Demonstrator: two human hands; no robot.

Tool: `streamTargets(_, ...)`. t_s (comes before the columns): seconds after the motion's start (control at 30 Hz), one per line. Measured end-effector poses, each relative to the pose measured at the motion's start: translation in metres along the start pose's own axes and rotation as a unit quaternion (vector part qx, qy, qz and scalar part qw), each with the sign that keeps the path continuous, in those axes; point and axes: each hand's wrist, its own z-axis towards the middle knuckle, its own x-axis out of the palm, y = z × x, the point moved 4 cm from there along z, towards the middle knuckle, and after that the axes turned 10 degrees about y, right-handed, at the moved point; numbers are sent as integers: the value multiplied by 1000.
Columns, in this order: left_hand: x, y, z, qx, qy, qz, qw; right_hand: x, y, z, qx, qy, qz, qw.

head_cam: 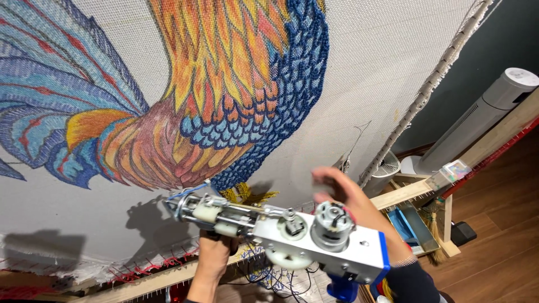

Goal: Use a tufting gun to create a rug with a rooster design on a stretched canvas.

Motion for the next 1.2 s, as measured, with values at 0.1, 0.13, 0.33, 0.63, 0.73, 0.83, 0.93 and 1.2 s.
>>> streamTargets(0.1,15,12,11,6,16,-4,1000,-52,-96,-104,99,17,231,968)
streamTargets(0.13,23,16,14,-2,17,-1,1000,-64,-139,-165,129,-25,347,929)
streamTargets(0.33,63,64,38,-33,68,-18,997,-34,-51,-189,194,21,222,955)
streamTargets(0.63,187,-12,56,-9,184,167,969,-32,-10,-215,160,-259,221,927)
streamTargets(0.73,204,-26,58,-44,178,179,966,-36,-26,-229,111,-292,301,901)
streamTargets(0.83,207,-21,61,-97,198,166,961,-31,-21,-230,117,-303,305,895)
streamTargets(0.93,206,-15,69,51,265,172,947,-29,-29,-234,119,-301,307,895)
streamTargets(1.2,207,-39,73,-128,263,182,939,-8,-21,-216,109,-311,309,892)
